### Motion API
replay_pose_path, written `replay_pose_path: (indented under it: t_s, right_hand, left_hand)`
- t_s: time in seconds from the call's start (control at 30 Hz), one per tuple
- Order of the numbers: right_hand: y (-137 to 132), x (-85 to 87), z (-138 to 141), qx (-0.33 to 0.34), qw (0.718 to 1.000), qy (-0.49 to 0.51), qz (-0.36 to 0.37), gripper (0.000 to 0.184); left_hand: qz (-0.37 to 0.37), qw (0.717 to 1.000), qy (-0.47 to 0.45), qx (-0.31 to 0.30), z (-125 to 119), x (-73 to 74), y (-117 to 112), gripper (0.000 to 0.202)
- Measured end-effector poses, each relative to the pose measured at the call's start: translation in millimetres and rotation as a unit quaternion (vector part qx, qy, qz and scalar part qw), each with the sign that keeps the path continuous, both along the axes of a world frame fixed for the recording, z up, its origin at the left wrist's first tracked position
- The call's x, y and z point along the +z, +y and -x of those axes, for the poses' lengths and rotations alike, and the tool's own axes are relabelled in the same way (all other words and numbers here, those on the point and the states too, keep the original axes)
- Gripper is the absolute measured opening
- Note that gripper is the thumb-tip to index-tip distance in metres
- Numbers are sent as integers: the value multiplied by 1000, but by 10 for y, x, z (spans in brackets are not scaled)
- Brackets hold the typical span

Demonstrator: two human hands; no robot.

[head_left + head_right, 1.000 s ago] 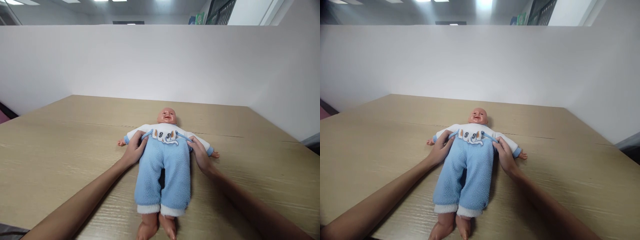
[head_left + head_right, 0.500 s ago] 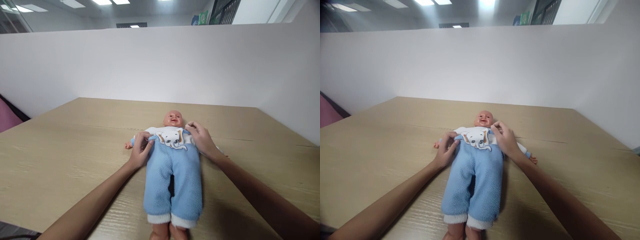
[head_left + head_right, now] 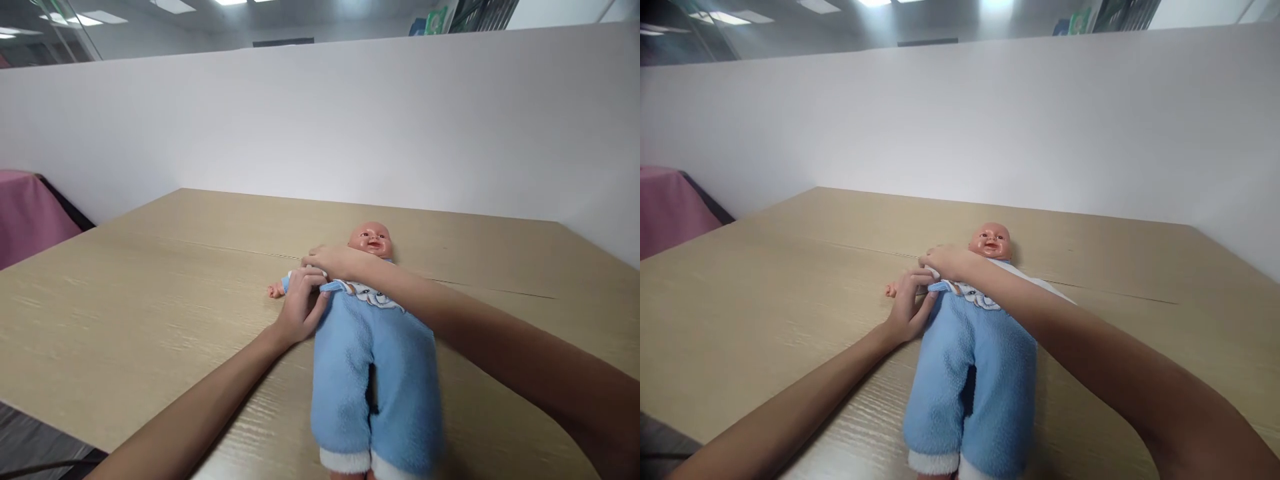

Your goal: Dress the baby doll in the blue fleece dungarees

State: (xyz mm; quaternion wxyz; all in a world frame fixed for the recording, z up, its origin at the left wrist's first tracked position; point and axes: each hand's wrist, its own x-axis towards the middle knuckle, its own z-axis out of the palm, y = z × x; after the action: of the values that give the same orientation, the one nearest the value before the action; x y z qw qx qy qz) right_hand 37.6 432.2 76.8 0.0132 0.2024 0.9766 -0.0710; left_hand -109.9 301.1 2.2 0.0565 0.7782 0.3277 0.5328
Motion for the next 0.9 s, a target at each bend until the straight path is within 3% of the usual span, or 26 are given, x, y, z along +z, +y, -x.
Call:
replay_pose_path:
  t_s: [0.17,0.3,0.43,0.57,0.73,0.8,0.9]
  right_hand:
    - [-77,15,2,-20,999,24,-30,27]
    - [-216,154,-248,-92,977,188,-32,29]
    - [-270,178,-499,-118,927,346,84,35]
    - [-291,111,-627,-118,888,393,208,45]
    - [-314,68,-622,-100,921,359,111,53]
    - [-307,59,-599,-78,934,339,78,58]
    - [-306,43,-578,-69,941,318,92,59]
  left_hand:
    - [42,999,-22,-20,-21,-18,-3,10]
    - [69,997,-23,-28,-24,-41,-16,11]
    - [54,998,-15,-29,-4,-61,-43,14]
    - [-23,999,29,33,40,-113,-83,26]
    - [-52,998,4,31,56,-149,-108,20]
    - [-30,999,-21,27,29,-135,-111,15]
    - [47,991,-119,25,-38,-98,-105,20]
